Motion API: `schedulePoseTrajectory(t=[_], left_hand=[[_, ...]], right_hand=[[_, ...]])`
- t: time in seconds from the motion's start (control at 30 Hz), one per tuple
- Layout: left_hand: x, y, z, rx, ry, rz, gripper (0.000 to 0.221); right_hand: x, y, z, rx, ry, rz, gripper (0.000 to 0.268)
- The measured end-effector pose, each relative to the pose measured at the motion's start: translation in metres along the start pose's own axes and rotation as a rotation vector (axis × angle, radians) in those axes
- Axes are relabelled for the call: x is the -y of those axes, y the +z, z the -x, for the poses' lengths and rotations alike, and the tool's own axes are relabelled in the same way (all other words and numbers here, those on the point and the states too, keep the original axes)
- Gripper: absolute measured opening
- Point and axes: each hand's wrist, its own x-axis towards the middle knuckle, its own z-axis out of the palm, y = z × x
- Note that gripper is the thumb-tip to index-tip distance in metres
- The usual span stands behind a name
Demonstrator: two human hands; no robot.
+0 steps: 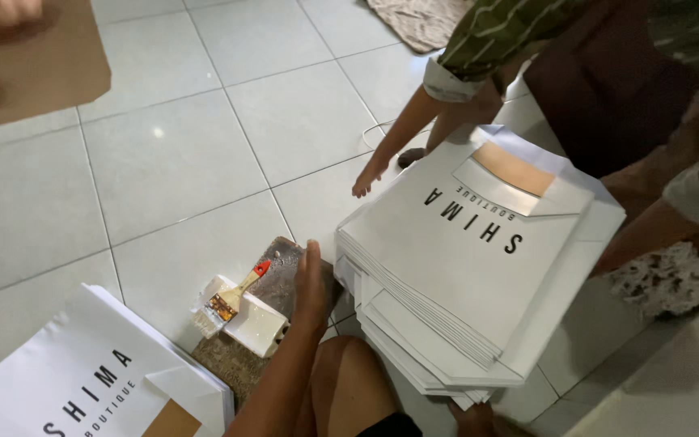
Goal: The person applies glue with a brush to the bottom flaps of a stack of paper bags and folds the bottom of one bag by hand.
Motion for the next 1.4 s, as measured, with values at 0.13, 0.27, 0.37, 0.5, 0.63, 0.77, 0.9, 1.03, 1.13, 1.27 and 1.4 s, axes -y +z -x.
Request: schedulePoseTrajectory(t=[0.13,0.27,0.37,0.5,0.63,0.77,0.9,1.03,1.13,1.27,1.4], left_hand=[[0.041,-0.033,-0.007,-0.116,0.082,-0.264,0.078],[0.092,-0.065,0.021,-0.113,0.204,-0.305,0.057],[0.107,-0.061,0.054,-0.066,0.498,-0.377,0.039],[0.056,-0.017,0.083,0.112,0.604,-0.531,0.051],[0.044,0.033,0.089,0.280,0.949,-0.811,0.049],[0.047,0.054,0.120,0.483,1.081,-0.873,0.045],[0.079,0.027,0.118,0.481,1.110,-0.834,0.042],[0.088,0.004,0.108,0.478,1.137,-0.807,0.035],[0.086,-0.008,0.105,0.491,1.081,-0.775,0.033],[0.092,-0.028,0.106,0.432,1.018,-0.715,0.033],[0.094,-0.044,0.110,0.322,1.026,-0.725,0.028]], right_hand=[[0.071,0.040,0.192,-0.048,-0.076,0.056,0.030],[0.002,0.014,0.157,0.569,-1.223,0.229,0.023],[0.069,0.009,0.253,0.518,-1.432,0.148,0.039],[0.194,0.024,0.330,0.429,-1.545,0.002,0.029],[0.255,0.022,0.345,0.173,-1.470,0.249,0.044],[0.266,-0.006,0.349,0.026,-1.182,0.343,0.051],[0.221,-0.030,0.311,-0.061,-1.240,0.284,0.048],[0.209,-0.029,0.307,-0.113,-1.216,0.268,0.047],[0.213,-0.021,0.311,-0.103,-1.349,0.225,0.043],[0.214,-0.008,0.310,-0.068,-1.669,0.115,0.031],[0.209,0.001,0.323,-0.041,-1.715,0.088,0.028]])
